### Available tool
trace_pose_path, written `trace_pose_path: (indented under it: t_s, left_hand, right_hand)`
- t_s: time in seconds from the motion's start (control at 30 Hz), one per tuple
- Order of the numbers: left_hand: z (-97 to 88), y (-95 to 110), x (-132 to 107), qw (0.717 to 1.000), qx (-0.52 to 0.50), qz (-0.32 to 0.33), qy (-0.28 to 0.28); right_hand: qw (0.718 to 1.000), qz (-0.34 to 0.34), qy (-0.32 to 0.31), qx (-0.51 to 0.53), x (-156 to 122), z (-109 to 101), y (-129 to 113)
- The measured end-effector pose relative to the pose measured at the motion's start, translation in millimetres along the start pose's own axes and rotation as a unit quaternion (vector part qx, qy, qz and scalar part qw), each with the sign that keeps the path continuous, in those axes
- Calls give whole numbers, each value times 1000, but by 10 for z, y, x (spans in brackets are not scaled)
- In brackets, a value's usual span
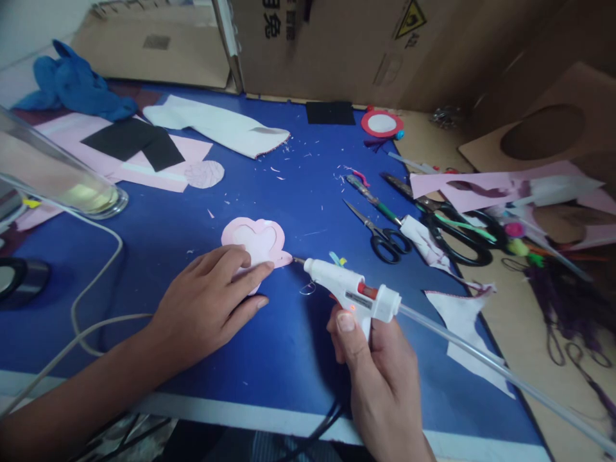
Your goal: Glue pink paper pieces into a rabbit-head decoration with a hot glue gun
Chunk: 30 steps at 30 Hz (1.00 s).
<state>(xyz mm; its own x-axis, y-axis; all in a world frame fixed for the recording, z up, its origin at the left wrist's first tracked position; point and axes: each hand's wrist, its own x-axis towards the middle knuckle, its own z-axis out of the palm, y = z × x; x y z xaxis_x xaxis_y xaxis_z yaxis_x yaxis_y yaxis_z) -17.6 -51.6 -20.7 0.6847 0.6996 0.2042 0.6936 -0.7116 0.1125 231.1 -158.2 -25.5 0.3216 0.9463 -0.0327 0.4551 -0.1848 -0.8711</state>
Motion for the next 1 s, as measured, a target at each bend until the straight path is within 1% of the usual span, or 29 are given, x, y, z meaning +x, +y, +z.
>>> trace_pose_path:
  t_s: [0.1, 0.27, 0.43, 0.6, 0.77, 0.93, 1.0]
  left_hand:
    - [-6, 5, 3, 1000, 3, -1, -4]
    - [-7, 15, 9, 1000, 6, 2, 0]
    - [7, 18, 4, 1000, 11, 6, 7]
    - [5, 12, -13, 1000, 7, 9, 14]
    - [7, 5, -27, 999, 16, 18, 28]
    - [11, 3, -40, 998, 26, 32, 49]
    - [5, 2, -46, 997, 30, 37, 54]
  right_hand:
    - [1000, 3, 6, -5, -5, 7, -3]
    - [1000, -14, -4, 7, -3, 29, -6]
    - [1000, -9, 8, 0, -7, 14, 14]
    - [1000, -6, -6, -2, 5, 4, 22]
    - [1000, -11, 5, 1, -4, 11, 42]
    - [1000, -7, -5, -8, -15, -2, 52]
    - [1000, -10, 2, -2, -13, 3, 46]
